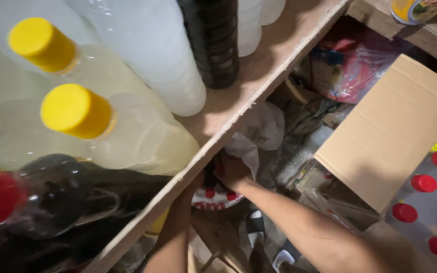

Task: Packing various grocery items into a cardboard box and organizing them on shelves.

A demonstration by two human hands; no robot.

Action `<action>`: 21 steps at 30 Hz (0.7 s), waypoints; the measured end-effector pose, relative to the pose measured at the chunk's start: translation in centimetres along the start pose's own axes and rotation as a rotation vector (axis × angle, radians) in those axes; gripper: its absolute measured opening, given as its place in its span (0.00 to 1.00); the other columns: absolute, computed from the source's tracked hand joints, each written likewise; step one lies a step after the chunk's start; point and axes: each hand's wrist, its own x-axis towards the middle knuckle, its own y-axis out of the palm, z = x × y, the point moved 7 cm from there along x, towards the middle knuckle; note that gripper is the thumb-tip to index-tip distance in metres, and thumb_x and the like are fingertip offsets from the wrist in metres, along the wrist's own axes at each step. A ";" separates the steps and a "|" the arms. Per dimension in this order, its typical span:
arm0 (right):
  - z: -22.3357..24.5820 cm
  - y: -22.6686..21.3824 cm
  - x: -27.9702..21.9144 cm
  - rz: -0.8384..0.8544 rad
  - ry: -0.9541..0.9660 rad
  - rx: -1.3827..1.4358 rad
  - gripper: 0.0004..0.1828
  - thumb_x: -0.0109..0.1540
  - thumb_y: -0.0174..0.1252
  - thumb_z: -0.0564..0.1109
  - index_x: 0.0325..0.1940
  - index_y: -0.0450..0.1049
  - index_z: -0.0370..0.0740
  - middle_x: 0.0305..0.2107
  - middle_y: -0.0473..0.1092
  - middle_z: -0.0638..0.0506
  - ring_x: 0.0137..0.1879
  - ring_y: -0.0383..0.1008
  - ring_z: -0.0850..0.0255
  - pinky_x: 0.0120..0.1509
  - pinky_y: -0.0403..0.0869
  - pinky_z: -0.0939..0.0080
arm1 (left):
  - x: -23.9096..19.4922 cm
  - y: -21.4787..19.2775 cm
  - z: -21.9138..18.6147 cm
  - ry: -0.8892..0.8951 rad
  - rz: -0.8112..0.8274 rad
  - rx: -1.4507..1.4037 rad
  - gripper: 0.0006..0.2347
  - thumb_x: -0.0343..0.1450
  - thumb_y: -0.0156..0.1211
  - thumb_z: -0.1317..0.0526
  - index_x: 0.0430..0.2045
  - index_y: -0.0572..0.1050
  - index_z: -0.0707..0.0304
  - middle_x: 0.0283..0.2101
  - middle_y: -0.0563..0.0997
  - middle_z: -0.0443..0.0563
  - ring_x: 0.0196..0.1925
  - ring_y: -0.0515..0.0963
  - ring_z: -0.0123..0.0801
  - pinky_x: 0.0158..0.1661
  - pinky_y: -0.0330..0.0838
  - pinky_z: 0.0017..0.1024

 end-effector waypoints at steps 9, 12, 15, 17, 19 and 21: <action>-0.8 1.3 -0.3 0.024 -0.094 -0.140 0.33 0.61 0.57 0.50 0.71 0.62 0.50 0.57 0.69 0.38 0.62 0.68 0.39 0.65 0.71 0.45 | -6.0 -0.5 2.9 -0.016 0.023 0.047 0.19 0.67 0.60 0.54 0.45 0.75 0.70 0.41 0.79 0.72 0.45 0.79 0.63 0.47 0.71 0.51; 0.3 1.7 -0.5 -0.083 -0.243 0.042 0.42 0.59 0.56 0.46 0.78 0.55 0.52 0.72 0.58 0.36 0.70 0.62 0.38 0.70 0.69 0.47 | -7.4 0.2 5.1 -0.030 0.018 0.073 0.20 0.67 0.60 0.53 0.46 0.75 0.70 0.42 0.79 0.73 0.46 0.78 0.64 0.47 0.71 0.51; 1.5 1.5 -1.0 0.155 -0.099 -0.129 0.56 0.49 0.67 0.48 0.77 0.46 0.58 0.74 0.41 0.36 0.75 0.48 0.37 0.72 0.63 0.48 | -7.5 0.4 5.0 -0.034 0.017 0.092 0.21 0.66 0.60 0.52 0.47 0.74 0.70 0.43 0.79 0.73 0.46 0.78 0.64 0.47 0.70 0.51; 0.9 2.0 -0.9 0.186 -0.073 -0.096 0.57 0.50 0.67 0.48 0.78 0.43 0.58 0.74 0.41 0.37 0.75 0.49 0.37 0.72 0.63 0.47 | -7.1 -0.3 4.5 -0.037 0.021 0.101 0.21 0.66 0.60 0.52 0.47 0.74 0.70 0.44 0.79 0.74 0.47 0.78 0.64 0.48 0.70 0.51; 0.0 2.7 -0.9 0.218 -0.048 -0.062 0.59 0.51 0.67 0.49 0.80 0.41 0.59 0.75 0.40 0.38 0.76 0.49 0.37 0.72 0.64 0.46 | -7.0 -1.1 4.2 -0.040 0.026 0.110 0.22 0.66 0.60 0.52 0.48 0.74 0.70 0.44 0.79 0.74 0.47 0.78 0.64 0.48 0.70 0.51; -0.6 3.0 -0.7 0.159 -0.122 -0.117 0.55 0.56 0.65 0.49 0.82 0.41 0.59 0.74 0.44 0.36 0.76 0.50 0.34 0.71 0.65 0.43 | -6.9 -1.6 4.0 -0.041 0.030 0.117 0.22 0.66 0.60 0.51 0.48 0.73 0.71 0.45 0.78 0.74 0.48 0.78 0.65 0.48 0.70 0.51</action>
